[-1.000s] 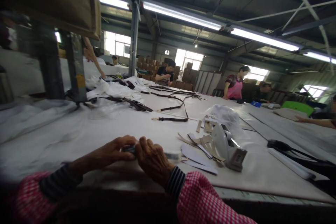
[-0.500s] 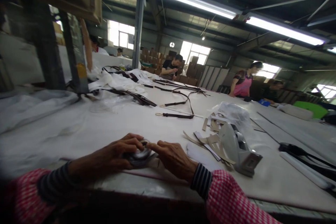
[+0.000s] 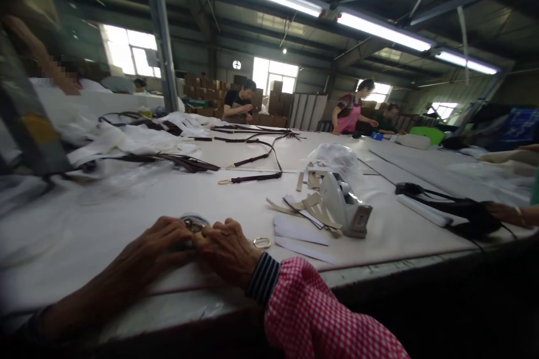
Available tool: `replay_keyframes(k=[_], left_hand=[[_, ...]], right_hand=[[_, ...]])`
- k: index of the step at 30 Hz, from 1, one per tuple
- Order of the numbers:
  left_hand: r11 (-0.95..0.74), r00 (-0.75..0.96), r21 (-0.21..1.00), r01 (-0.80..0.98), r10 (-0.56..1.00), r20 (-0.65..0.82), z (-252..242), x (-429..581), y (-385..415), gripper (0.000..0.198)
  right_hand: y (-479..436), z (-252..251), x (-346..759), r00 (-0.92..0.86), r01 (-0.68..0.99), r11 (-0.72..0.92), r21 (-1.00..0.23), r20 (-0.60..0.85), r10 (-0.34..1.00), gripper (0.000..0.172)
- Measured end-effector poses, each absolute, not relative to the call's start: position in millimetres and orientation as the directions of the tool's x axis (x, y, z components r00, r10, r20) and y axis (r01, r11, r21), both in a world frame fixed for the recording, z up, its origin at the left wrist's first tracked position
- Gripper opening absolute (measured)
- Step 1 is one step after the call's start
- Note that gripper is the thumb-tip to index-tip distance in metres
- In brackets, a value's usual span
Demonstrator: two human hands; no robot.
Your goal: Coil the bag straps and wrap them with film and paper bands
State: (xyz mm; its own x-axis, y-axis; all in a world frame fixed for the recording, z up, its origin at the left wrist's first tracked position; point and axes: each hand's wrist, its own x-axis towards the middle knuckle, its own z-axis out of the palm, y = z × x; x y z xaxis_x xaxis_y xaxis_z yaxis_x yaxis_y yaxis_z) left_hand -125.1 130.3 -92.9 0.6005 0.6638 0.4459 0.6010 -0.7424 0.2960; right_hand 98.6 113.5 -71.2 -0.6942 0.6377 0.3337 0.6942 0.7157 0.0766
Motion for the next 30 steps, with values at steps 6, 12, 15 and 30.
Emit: replay_keyframes(k=[6,12,15,30], left_hand=[[-0.703,0.566,0.287,0.650,0.700,0.435,-96.2,-120.6,130.5,0.012],[-0.669,0.558,0.268,0.694,0.734,0.388,-90.3,-112.9,129.1,0.007],[-0.654,0.550,0.275,0.705,0.748,0.371,-86.7,-109.9,127.6,0.008],[-0.700,0.599,0.481,0.528,0.708,0.375,-76.7,-111.7,120.4,0.010]], right_hand=[[131.3,-45.2,141.4,-0.632,0.598,0.622,-0.506,0.181,0.754,0.038],[130.2,-38.0,164.2,-0.608,0.595,0.542,-0.594,0.110,0.787,0.019],[131.0,-39.9,158.4,-0.631,0.612,0.571,-0.547,0.098,0.770,0.014],[129.8,-52.1,131.6,-0.656,0.609,0.686,-0.399,0.233,0.718,0.035]])
